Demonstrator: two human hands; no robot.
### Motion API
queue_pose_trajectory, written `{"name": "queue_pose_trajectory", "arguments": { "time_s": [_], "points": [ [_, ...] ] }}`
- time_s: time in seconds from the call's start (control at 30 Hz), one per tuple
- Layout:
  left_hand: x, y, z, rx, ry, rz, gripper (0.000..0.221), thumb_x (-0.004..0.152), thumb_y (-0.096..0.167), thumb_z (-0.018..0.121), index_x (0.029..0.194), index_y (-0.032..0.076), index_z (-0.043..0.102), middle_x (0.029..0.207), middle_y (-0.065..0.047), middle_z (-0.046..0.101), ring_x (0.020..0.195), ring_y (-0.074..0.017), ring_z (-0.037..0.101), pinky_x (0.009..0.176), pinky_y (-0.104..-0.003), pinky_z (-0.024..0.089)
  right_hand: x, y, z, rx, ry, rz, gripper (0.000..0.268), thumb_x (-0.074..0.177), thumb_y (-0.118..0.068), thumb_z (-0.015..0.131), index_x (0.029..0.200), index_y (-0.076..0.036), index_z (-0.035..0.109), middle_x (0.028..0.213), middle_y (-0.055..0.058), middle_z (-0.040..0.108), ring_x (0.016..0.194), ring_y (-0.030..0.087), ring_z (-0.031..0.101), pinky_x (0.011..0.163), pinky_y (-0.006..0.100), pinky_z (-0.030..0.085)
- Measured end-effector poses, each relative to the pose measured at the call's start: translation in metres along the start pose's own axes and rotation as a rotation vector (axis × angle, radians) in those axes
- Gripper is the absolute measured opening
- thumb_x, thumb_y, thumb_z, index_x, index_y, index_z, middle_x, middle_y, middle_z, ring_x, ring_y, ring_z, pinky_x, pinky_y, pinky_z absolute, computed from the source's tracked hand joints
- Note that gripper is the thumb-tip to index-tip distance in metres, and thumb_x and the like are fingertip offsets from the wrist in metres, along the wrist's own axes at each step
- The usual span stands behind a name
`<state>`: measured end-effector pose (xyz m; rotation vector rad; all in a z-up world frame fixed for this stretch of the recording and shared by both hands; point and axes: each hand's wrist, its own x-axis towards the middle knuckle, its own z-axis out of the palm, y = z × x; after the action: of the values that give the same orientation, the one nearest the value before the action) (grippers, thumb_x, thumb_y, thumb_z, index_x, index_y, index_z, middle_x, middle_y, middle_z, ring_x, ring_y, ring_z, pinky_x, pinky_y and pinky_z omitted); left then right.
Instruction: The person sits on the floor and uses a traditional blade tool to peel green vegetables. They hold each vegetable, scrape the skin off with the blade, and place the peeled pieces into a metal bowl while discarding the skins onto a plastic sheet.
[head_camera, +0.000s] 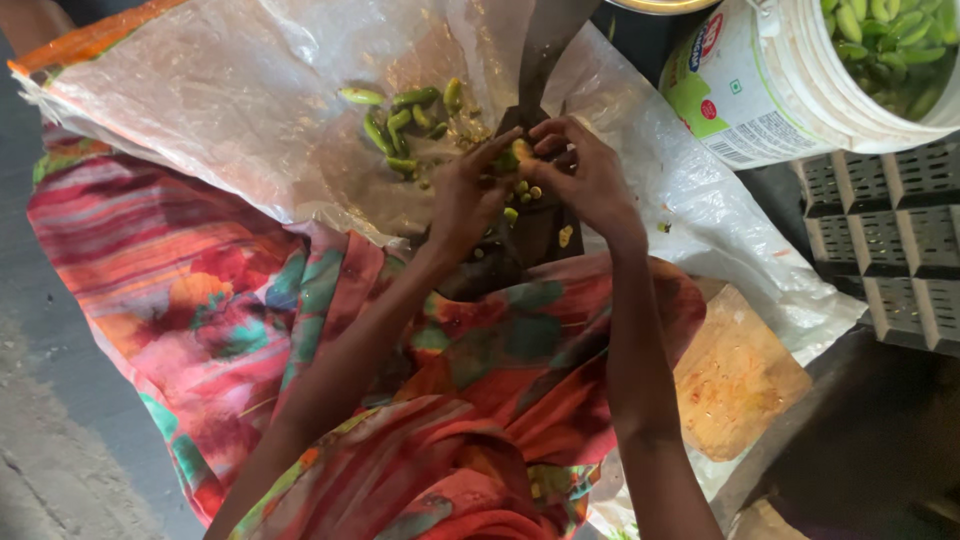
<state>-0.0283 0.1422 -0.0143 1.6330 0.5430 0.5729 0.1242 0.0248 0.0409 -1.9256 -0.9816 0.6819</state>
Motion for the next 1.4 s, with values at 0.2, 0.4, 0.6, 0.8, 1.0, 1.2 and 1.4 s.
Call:
{"name": "queue_pose_trajectory", "arguments": {
  "time_s": [0.2, 0.4, 0.6, 0.8, 1.0, 1.2, 1.4],
  "points": [
    [-0.003, 0.006, 0.006, 0.134, 0.127, 0.22, 0.076, 0.083, 0.003, 0.083, 0.151, 0.009, 0.05, 0.125, -0.016, 0.068, 0.109, -0.0199, 0.067, 0.089, -0.034, 0.059, 0.004, 0.005, -0.011, 0.231, 0.122, -0.023, 0.03, 0.094, -0.015, 0.078, 0.12, -0.005, 0.069, 0.106, 0.005, 0.073, 0.089, 0.011, 0.071, 0.077, 0.025, 0.059],
    [0.047, -0.026, 0.013, -0.39, 0.105, -0.094, 0.035, 0.106, 0.011, 0.064, 0.139, 0.002, 0.063, 0.121, -0.007, 0.075, 0.105, -0.0121, 0.073, 0.087, -0.028, 0.064, 0.021, 0.024, -0.015, 0.407, 0.216, 0.03, 0.024, 0.098, -0.012, 0.074, 0.121, -0.004, 0.071, 0.112, 0.006, 0.076, 0.093, 0.011, 0.073, 0.076, 0.024, 0.06],
    [0.058, -0.023, 0.041, -0.597, 0.151, -0.038, 0.02, 0.102, 0.006, 0.07, 0.12, -0.003, 0.073, 0.1, -0.009, 0.077, 0.087, -0.0127, 0.07, 0.075, -0.027, 0.058, 0.025, 0.027, -0.005, 0.447, 0.217, -0.106, 0.032, 0.097, -0.001, 0.076, 0.127, 0.0, 0.066, 0.113, 0.005, 0.072, 0.097, 0.009, 0.07, 0.082, 0.023, 0.058],
    [0.068, -0.013, 0.042, -0.56, 0.212, 0.057, 0.017, 0.099, 0.008, 0.074, 0.112, -0.003, 0.075, 0.095, -0.008, 0.076, 0.082, -0.0122, 0.074, 0.074, -0.028, 0.064, 0.034, 0.034, -0.004, 0.468, 0.302, -0.195, 0.027, 0.102, -0.004, 0.077, 0.127, 0.0, 0.067, 0.105, 0.006, 0.074, 0.089, 0.009, 0.067, 0.077, 0.023, 0.056],
    [0.065, -0.046, 0.045, -0.463, 0.218, -0.148, 0.023, 0.098, 0.018, 0.071, 0.109, -0.001, 0.076, 0.097, -0.008, 0.079, 0.085, -0.0124, 0.075, 0.07, -0.027, 0.063, 0.042, 0.061, 0.006, 0.277, 0.305, 0.036, 0.029, 0.095, -0.012, 0.079, 0.12, -0.001, 0.07, 0.1, 0.007, 0.077, 0.079, 0.007, 0.069, 0.066, 0.021, 0.057],
    [0.056, -0.069, 0.039, -0.177, 0.291, -0.019, 0.025, 0.103, 0.022, 0.07, 0.113, 0.0, 0.076, 0.1, -0.007, 0.079, 0.087, -0.0131, 0.073, 0.073, -0.029, 0.06, 0.044, 0.068, 0.014, 0.257, 0.299, 0.241, 0.027, 0.093, -0.016, 0.081, 0.113, -0.001, 0.071, 0.093, 0.007, 0.074, 0.074, 0.008, 0.067, 0.065, 0.023, 0.057],
    [0.037, -0.033, 0.04, -0.307, 0.158, 0.057, 0.023, 0.103, 0.019, 0.069, 0.116, 0.002, 0.077, 0.101, -0.007, 0.079, 0.091, -0.012, 0.07, 0.08, -0.028, 0.056, 0.014, 0.059, 0.001, 0.807, 0.181, 0.164, 0.023, 0.097, -0.012, 0.075, 0.116, -0.006, 0.064, 0.109, 0.003, 0.071, 0.098, 0.01, 0.069, 0.083, 0.024, 0.057]
  ]
}}
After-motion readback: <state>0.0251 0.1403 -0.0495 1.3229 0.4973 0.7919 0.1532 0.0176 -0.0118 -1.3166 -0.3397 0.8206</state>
